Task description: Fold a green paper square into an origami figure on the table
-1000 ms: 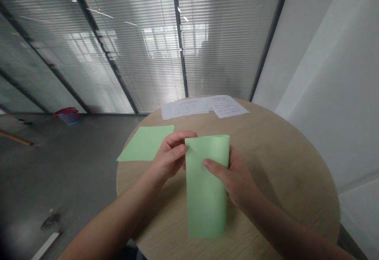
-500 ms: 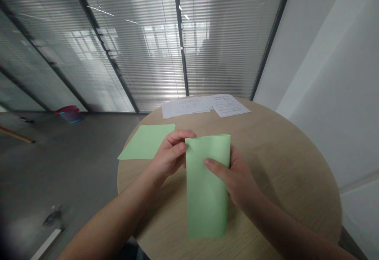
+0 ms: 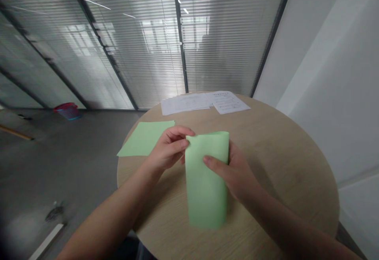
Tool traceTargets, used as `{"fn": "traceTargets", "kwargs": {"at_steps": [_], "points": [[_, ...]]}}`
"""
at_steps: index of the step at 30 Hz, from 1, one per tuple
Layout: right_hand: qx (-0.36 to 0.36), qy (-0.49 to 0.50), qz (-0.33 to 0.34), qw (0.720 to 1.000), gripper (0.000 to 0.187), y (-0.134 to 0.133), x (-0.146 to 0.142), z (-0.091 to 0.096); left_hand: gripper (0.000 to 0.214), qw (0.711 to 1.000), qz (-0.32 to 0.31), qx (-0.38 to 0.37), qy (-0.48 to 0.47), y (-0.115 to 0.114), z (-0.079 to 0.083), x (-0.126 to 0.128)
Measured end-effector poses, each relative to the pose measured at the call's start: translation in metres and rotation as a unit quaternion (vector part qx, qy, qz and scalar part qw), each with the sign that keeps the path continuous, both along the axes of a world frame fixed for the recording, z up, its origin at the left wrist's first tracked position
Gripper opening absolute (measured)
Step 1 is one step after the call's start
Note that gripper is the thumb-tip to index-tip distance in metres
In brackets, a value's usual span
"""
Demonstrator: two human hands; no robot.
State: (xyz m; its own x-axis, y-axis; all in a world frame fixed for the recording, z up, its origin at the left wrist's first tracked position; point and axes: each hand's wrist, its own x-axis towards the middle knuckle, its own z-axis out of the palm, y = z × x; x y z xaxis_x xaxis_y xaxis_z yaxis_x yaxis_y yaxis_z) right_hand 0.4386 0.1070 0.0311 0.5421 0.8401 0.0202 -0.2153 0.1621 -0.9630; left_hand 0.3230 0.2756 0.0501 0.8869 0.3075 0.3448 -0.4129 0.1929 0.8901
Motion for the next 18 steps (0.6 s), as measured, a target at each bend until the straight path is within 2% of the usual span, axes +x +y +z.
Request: {"fn": "traceTargets", "kwargs": {"at_steps": [5, 11, 18], "points": [[0.036, 0.021, -0.014, 0.999, 0.046, 0.001, 0.003, 0.008, 0.036, 0.998, 0.041, 0.049, 0.020, 0.002, 0.002, -0.003], [0.002, 0.008, 0.002, 1.000, 0.039, 0.000, 0.007, 0.012, 0.034, 0.994, 0.067, 0.081, 0.021, -0.001, 0.006, -0.006], [-0.016, 0.004, -0.027, 0.999, 0.036, -0.002, 0.004, 0.012, 0.037, 0.993, 0.083, 0.080, 0.025, -0.005, 0.010, -0.007]]}}
